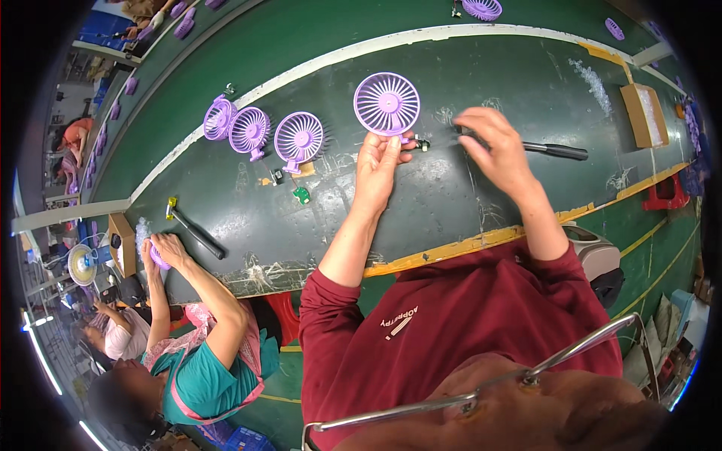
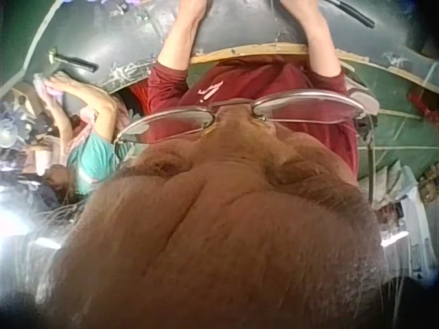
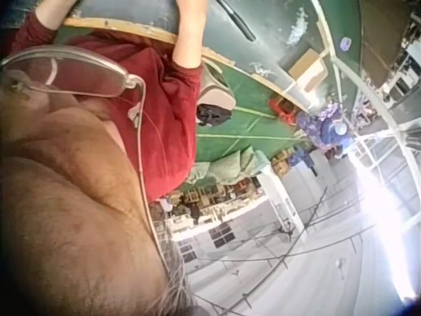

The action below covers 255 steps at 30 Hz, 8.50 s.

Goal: Assemble small plastic fans by joining housing and motor components at a factory assembly line.

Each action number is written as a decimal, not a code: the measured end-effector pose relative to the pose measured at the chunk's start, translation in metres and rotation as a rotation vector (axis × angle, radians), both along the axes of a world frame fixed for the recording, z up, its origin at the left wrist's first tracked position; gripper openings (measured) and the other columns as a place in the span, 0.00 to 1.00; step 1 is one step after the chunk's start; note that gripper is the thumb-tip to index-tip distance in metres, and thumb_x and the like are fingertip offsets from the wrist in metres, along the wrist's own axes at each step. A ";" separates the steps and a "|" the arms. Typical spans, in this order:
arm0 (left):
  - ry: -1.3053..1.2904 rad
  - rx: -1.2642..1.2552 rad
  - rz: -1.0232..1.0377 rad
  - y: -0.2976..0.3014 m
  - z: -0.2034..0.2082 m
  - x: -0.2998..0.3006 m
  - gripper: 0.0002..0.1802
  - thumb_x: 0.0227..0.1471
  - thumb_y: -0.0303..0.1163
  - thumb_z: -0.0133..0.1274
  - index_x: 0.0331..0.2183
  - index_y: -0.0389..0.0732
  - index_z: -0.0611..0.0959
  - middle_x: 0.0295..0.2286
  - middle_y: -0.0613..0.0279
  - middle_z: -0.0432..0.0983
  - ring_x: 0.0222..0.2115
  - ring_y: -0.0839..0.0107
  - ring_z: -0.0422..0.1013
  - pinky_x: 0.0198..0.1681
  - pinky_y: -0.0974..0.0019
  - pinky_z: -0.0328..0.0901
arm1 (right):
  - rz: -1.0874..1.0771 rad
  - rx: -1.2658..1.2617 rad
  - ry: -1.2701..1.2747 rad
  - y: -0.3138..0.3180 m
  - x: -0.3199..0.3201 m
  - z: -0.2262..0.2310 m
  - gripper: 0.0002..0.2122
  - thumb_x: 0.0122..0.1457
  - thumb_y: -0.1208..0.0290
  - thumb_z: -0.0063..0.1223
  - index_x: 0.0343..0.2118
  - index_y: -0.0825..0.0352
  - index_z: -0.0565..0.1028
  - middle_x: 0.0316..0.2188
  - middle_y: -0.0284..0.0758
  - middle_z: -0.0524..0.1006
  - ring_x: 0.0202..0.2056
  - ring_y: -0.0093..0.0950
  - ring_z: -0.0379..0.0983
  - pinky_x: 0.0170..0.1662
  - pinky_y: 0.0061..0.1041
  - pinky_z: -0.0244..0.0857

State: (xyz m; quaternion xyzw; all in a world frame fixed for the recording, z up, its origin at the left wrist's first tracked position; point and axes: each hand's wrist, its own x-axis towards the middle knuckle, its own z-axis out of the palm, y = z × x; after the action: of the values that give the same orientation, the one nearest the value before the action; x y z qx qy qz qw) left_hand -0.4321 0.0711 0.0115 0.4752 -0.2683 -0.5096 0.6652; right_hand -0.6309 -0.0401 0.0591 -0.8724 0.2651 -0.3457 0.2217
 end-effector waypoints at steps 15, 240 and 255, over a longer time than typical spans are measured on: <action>-1.794 -0.401 0.262 0.016 0.027 -0.019 0.07 0.41 0.28 0.66 0.26 0.45 0.82 0.27 0.70 0.76 0.32 0.71 0.74 0.46 0.59 0.65 | -0.065 0.169 0.168 0.001 -0.102 0.001 0.07 0.57 0.77 0.55 0.38 0.70 0.75 0.32 0.43 0.75 0.35 0.45 0.73 0.38 0.38 0.66; -1.723 0.168 0.464 0.009 0.039 0.148 0.10 0.53 0.29 0.57 0.38 0.41 0.85 0.38 0.53 0.80 0.41 0.54 0.75 0.47 0.57 0.68 | 0.094 -0.011 0.227 -0.009 -0.074 -0.023 0.24 0.48 0.77 0.63 0.51 0.61 0.76 0.46 0.35 0.76 0.43 0.37 0.71 0.46 0.34 0.68; -1.153 0.158 0.299 0.052 0.031 -0.006 0.15 0.56 0.26 0.53 0.46 0.37 0.80 0.53 0.45 0.69 0.45 0.53 0.73 0.46 0.58 0.69 | 0.104 -0.015 0.203 -0.005 -0.073 -0.004 0.25 0.47 0.77 0.65 0.51 0.63 0.76 0.48 0.39 0.76 0.47 0.40 0.72 0.49 0.35 0.68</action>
State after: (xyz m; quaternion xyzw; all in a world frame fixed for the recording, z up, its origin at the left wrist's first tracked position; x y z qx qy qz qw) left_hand -0.4385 0.1226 0.0422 0.7558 -0.4772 -0.0889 0.4395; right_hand -0.7039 -0.0449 0.0551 -0.9172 0.2379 -0.2456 0.2046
